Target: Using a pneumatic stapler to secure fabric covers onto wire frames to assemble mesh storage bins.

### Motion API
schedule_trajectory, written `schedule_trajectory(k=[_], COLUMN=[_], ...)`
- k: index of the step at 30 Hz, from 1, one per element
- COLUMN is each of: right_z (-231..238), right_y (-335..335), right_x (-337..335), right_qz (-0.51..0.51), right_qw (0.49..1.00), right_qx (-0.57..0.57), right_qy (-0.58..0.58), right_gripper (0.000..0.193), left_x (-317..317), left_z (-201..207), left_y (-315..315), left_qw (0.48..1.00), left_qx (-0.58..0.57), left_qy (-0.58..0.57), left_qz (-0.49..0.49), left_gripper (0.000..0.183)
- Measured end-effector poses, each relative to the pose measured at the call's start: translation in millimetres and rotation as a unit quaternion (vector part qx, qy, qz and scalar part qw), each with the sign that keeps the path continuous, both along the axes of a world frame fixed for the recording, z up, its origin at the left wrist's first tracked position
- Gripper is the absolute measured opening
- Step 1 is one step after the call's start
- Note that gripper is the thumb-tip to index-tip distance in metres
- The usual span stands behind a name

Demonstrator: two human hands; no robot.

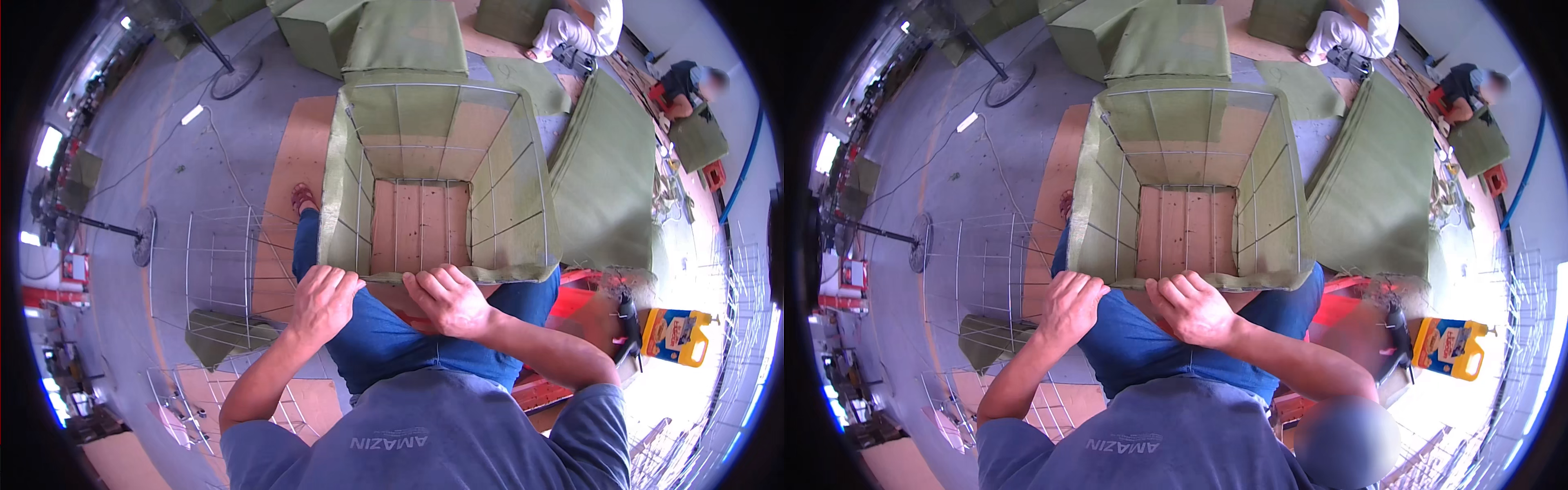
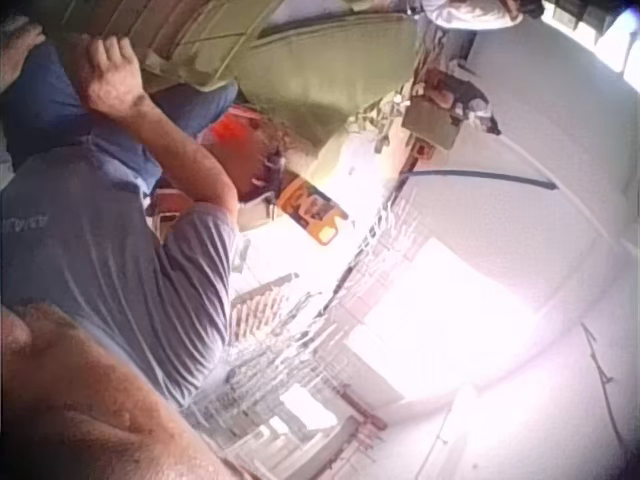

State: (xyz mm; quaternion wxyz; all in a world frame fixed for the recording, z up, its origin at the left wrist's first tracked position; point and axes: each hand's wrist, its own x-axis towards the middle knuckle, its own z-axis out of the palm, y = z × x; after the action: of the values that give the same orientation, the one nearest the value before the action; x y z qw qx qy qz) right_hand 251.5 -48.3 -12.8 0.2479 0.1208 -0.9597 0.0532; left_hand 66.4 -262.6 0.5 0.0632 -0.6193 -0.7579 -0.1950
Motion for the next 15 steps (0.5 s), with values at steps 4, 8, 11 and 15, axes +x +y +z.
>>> schedule_trajectory(k=[4, 8, 11, 15], right_z=[-3, 0, 7, 10], right_y=[0, 1, -1, 16], right_x=[0, -1, 22, 84], right_qz=[-0.023, -0.024, -0.042, -0.194], right_qw=[0.998, 0.997, 0.995, 0.980], right_qx=[-0.008, 0.022, -0.002, -0.045], right_qy=[-0.052, -0.068, -0.090, -0.016], right_gripper=[0.063, 0.059, 0.047, 0.043], left_x=[16, 49, 47, 43], left_z=[23, -7, -11, -6], left_y=[28, 37, 44, 51], left_qw=[0.991, 0.996, 0.998, 0.998], left_qx=[-0.001, -0.026, -0.032, -0.031], left_qy=[0.126, 0.060, -0.012, -0.012], left_qz=[-0.054, -0.057, -0.044, -0.053], left_gripper=[0.032, 0.037, 0.025, 0.009])
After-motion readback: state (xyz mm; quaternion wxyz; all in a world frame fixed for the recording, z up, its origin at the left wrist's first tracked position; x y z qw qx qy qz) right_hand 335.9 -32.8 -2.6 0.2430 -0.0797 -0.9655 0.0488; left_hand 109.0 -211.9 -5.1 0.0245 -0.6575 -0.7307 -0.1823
